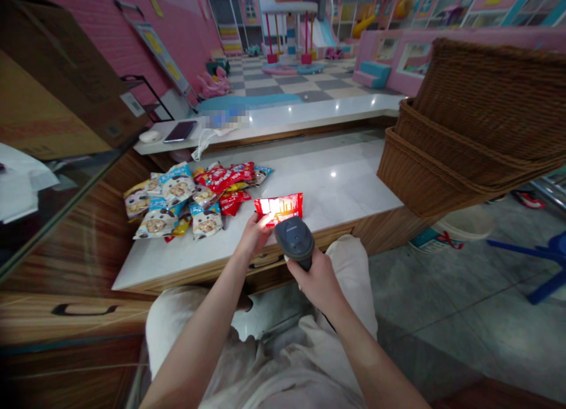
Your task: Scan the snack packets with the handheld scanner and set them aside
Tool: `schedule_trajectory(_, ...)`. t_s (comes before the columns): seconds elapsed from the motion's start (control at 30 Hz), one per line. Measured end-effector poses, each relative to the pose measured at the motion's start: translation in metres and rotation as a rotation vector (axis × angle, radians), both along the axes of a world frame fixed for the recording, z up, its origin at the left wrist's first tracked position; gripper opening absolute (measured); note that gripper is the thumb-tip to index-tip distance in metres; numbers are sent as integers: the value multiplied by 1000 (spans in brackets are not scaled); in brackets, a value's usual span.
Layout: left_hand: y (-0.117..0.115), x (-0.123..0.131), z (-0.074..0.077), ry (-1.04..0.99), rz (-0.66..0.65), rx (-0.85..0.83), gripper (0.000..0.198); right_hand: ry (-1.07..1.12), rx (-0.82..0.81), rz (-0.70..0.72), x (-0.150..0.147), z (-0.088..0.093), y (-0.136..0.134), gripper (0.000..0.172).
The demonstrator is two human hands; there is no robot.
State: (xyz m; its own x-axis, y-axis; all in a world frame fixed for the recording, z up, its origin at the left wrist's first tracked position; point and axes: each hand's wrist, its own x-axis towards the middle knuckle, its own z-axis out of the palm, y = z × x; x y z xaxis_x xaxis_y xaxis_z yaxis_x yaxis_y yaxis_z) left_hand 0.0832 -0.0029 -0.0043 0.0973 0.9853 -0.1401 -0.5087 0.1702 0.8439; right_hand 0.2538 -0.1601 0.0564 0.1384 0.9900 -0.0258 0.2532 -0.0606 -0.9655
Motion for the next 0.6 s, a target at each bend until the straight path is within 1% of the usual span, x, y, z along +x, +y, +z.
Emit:
schedule_trajectory(0.17,-2,0,2,13,-10,-15,49,7,-7,-12,-1,6,-1,26)
schedule_trajectory(0.23,-3,2,2,14,6,-12,48,5,-8,-11,-1,8,-2,27)
schedule_trajectory(0.3,-6,4,3,32,50,-13,48,5,-15,-8,1,9,-3,28)
schedule_trajectory(0.37,-10,2,8,109,113,17,49,10,-31,-11,3,8,-6,30)
schedule_trajectory(0.43,-13,-7,19,224,198,122,48,13,-48,-21,6,6,-8,31)
schedule_trajectory(0.47,-14,-15,28,287,258,205,47,8,-59,-16,8,5,-10,32)
schedule_trajectory(0.53,-9,-37,50,435,399,393,40,5,-73,-32,10,4,-12,32)
schedule_trajectory(0.6,4,-66,75,644,522,556,35,-11,-72,-27,9,2,-14,33)
